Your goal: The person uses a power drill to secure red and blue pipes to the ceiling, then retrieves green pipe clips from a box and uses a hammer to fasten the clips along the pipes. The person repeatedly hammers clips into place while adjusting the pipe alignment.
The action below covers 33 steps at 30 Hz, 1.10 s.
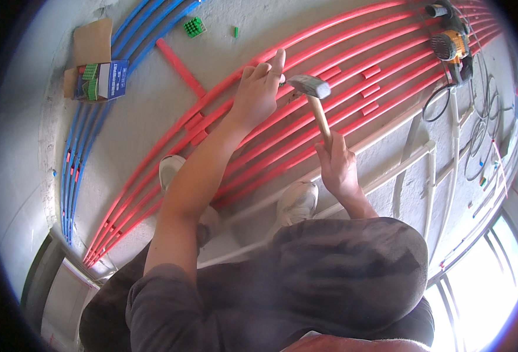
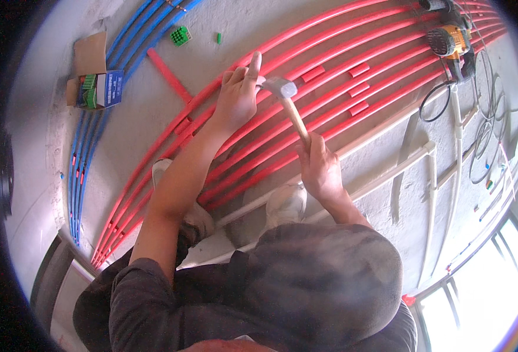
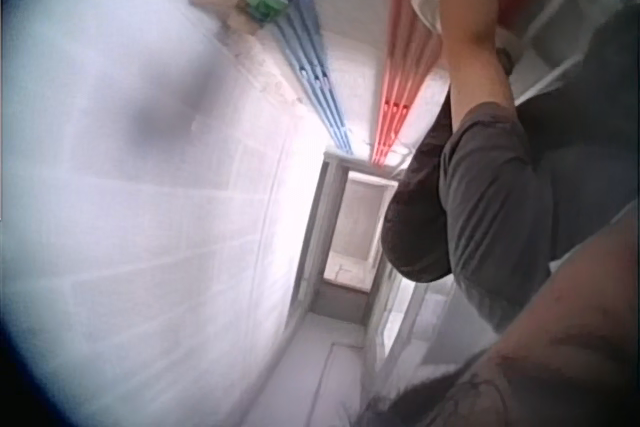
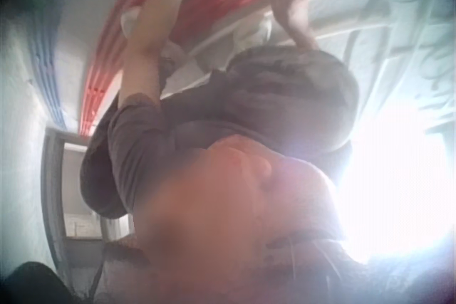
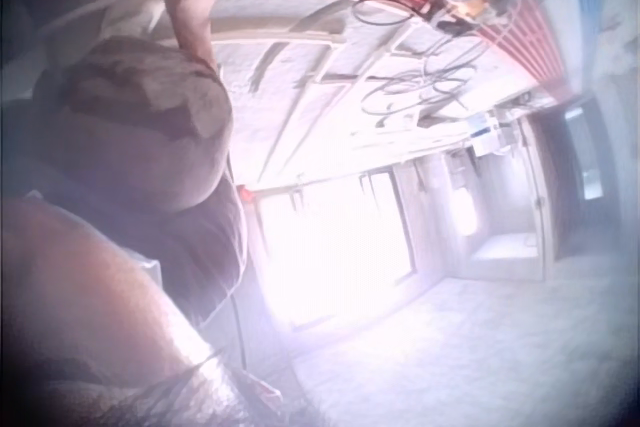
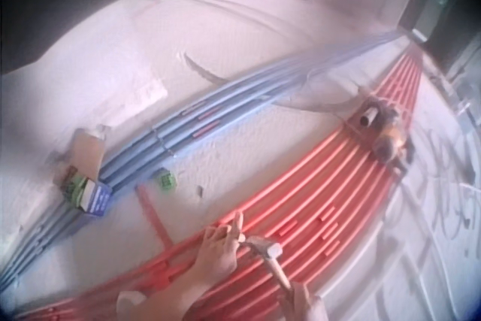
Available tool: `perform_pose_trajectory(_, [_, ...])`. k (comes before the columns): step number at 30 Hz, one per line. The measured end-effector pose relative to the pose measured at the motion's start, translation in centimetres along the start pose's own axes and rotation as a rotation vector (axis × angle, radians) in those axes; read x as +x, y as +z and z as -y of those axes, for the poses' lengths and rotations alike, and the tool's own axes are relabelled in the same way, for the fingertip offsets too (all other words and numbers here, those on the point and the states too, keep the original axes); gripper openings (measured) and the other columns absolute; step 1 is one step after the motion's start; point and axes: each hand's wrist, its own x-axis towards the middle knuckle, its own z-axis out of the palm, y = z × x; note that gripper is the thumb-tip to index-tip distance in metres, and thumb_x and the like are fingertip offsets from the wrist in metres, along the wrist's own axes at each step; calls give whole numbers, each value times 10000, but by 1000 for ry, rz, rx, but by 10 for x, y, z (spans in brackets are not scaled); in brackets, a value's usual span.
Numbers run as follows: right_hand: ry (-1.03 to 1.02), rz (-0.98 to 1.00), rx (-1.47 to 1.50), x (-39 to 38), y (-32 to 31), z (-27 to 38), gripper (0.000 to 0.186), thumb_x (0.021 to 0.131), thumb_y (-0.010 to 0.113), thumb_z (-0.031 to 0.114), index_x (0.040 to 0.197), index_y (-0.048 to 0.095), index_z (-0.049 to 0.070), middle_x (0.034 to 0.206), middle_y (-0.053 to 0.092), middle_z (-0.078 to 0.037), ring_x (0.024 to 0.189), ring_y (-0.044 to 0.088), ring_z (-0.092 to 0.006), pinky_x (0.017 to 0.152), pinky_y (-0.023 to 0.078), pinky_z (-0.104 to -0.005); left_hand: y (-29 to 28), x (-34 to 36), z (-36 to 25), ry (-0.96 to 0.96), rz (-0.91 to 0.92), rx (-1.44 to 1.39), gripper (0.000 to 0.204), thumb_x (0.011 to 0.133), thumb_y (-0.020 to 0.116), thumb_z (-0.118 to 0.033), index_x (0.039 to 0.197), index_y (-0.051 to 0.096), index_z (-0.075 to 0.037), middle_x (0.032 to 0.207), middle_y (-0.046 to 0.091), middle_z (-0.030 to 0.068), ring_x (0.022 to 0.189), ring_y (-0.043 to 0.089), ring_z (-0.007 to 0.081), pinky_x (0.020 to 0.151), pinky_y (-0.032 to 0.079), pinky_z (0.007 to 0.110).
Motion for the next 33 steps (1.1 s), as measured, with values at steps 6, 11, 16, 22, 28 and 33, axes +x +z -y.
perform_pose_trajectory(6, [-45,23,-85,2,23,-1,272,981,605,164,1212,502,64,851,664,-222,768,653,-472,647,508,-560,-3,-4,9,-9,-9,-45,767,877,607,-4,1567,273,26,973,697,30,911,617,233,832,412,409])
perform_pose_trajectory(11, [-107,-64,-82,0,23,-14,278,988,556,147,1257,511,96,800,637,-179,660,648,-397,557,504,-519,4,11,5,15,-36,-3,802,855,649,-8,1571,287,12,951,692,59,888,611,258,818,441,428])
perform_pose_trajectory(16, [-11,161,-383,15,24,1,253,1046,467,263,1238,477,99,913,636,-130,643,677,-311,514,546,-477,19,-11,28,-193,-28,-236,683,885,635,19,1527,404,5,952,605,164,875,587,346,901,443,486])
perform_pose_trajectory(22, [-123,-90,25,3,-8,5,381,964,643,174,1291,494,47,978,643,-179,839,680,-394,748,565,-502,-19,-1,-31,-62,-109,-21,493,918,641,-70,1391,534,18,959,607,152,927,580,358,916,431,480])
perform_pose_trajectory(28, [-48,122,516,-11,-23,0,516,981,619,124,1458,438,40,852,646,-134,745,663,-243,702,519,-393,-10,-30,-49,-183,-136,205,141,895,685,-157,879,590,-52,878,597,129,852,584,368,745,460,502])
perform_pose_trajectory(33, [-85,114,455,-9,-18,-5,556,1010,605,161,1518,407,49,946,665,-152,840,646,-175,776,524,-372,-6,-35,-49,-235,-151,301,189,910,665,-219,964,620,-43,930,632,158,906,604,382,770,467,515])
